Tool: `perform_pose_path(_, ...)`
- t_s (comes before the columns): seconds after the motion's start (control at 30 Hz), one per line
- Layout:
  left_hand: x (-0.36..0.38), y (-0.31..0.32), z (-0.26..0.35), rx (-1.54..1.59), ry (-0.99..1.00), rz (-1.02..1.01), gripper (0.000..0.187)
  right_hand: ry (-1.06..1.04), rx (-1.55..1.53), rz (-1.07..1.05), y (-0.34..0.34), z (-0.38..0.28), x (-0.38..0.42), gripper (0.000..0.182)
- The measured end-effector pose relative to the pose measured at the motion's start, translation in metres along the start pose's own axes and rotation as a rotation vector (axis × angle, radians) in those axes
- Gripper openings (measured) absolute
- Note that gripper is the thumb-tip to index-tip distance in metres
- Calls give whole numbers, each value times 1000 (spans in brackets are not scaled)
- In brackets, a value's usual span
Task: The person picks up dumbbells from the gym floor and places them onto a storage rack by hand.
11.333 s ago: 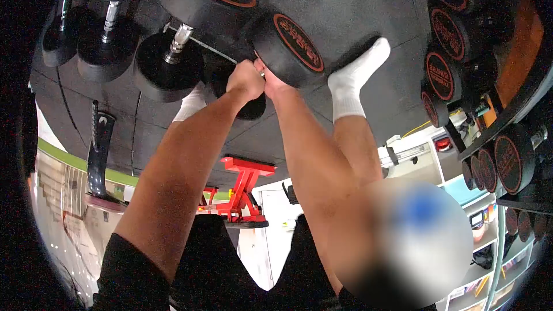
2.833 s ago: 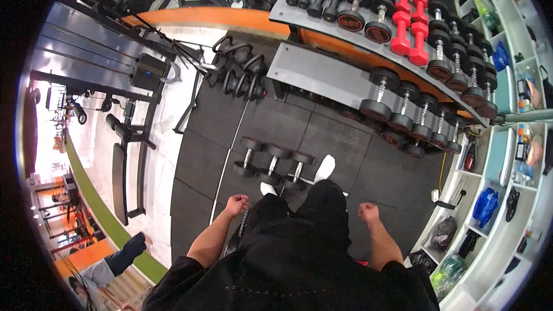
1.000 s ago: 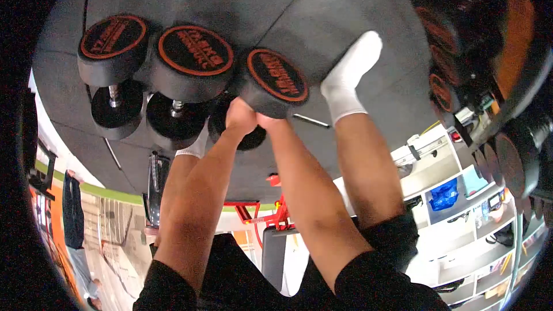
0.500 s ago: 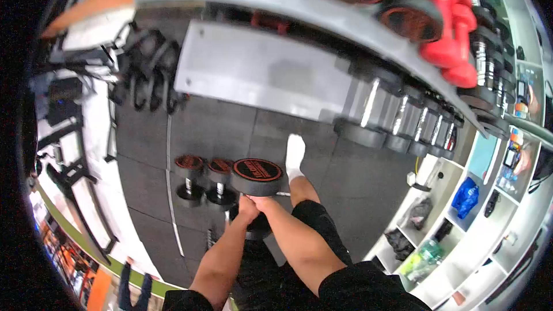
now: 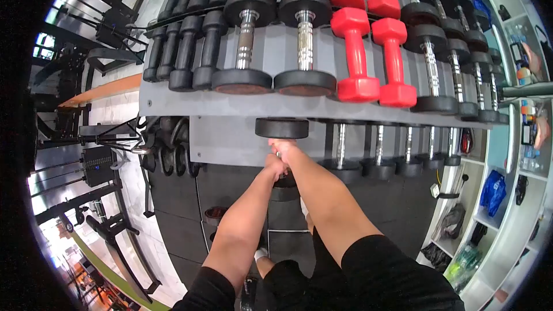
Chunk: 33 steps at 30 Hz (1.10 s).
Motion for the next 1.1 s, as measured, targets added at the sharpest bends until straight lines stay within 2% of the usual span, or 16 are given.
perform_pose_path(0.13,-14,26,42,75,31,-89,15,-43,-125,-28,-19,-38,-30,19)
perform_pose_path(0.17,-21,33,52,77,38,-89,15,50,-70,-11,-32,-11,-69,10)
perform_pose_path(0.27,-45,50,26,31,-56,-17,17,76,-86,-52,-51,13,-90,10)
perform_pose_path(0.33,-70,45,16,-62,-110,156,19,66,-109,-55,-57,20,-91,11)
perform_pose_path(0.43,-39,32,47,-97,-122,218,34,33,-139,-30,-60,21,-94,13)
perform_pose_path(0.53,-3,30,51,-150,-191,91,43,-14,-153,-20,-56,13,-92,17)
perform_pose_path(0.63,20,23,72,-551,203,242,53,-120,-143,10,-47,-5,-82,21)
perform_pose_path(0.67,37,13,64,-561,198,247,53,-201,-103,51,-46,-15,-75,22)
perform_pose_path(0.73,89,-8,71,-288,574,86,49,-431,140,225,-55,-44,-51,25)
perform_pose_path(0.77,125,-26,66,-264,690,151,39,-536,304,346,-62,-60,-32,26)
perform_pose_path(0.8,129,-43,40,-150,694,118,33,-268,630,361,-69,-78,3,44)
perform_pose_path(0.87,154,-78,-22,2,646,65,24,-615,702,439,-75,-73,20,41)
perform_pose_path(0.9,171,-95,-53,46,602,47,22,-850,697,421,-76,-91,72,39)
perform_pose_path(1.0,199,-132,-196,113,171,37,16,-1358,716,199,-98,-111,239,31)
perform_pose_path(1.07,190,-159,-315,-75,76,107,11,-1379,707,-5,-123,-78,303,24)
perform_pose_path(1.1,205,-163,-354,-76,53,-17,12,-1295,785,-72,-139,-51,328,22)
Point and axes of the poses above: each hand's wrist, its own x-axis away from the middle knuckle, its own y-axis out of the palm, z = x × y, the point moved 7 cm from there along -x, towards the middle knuckle, and after that the axes turned 13 degrees about -y, right-handed, at the moved point
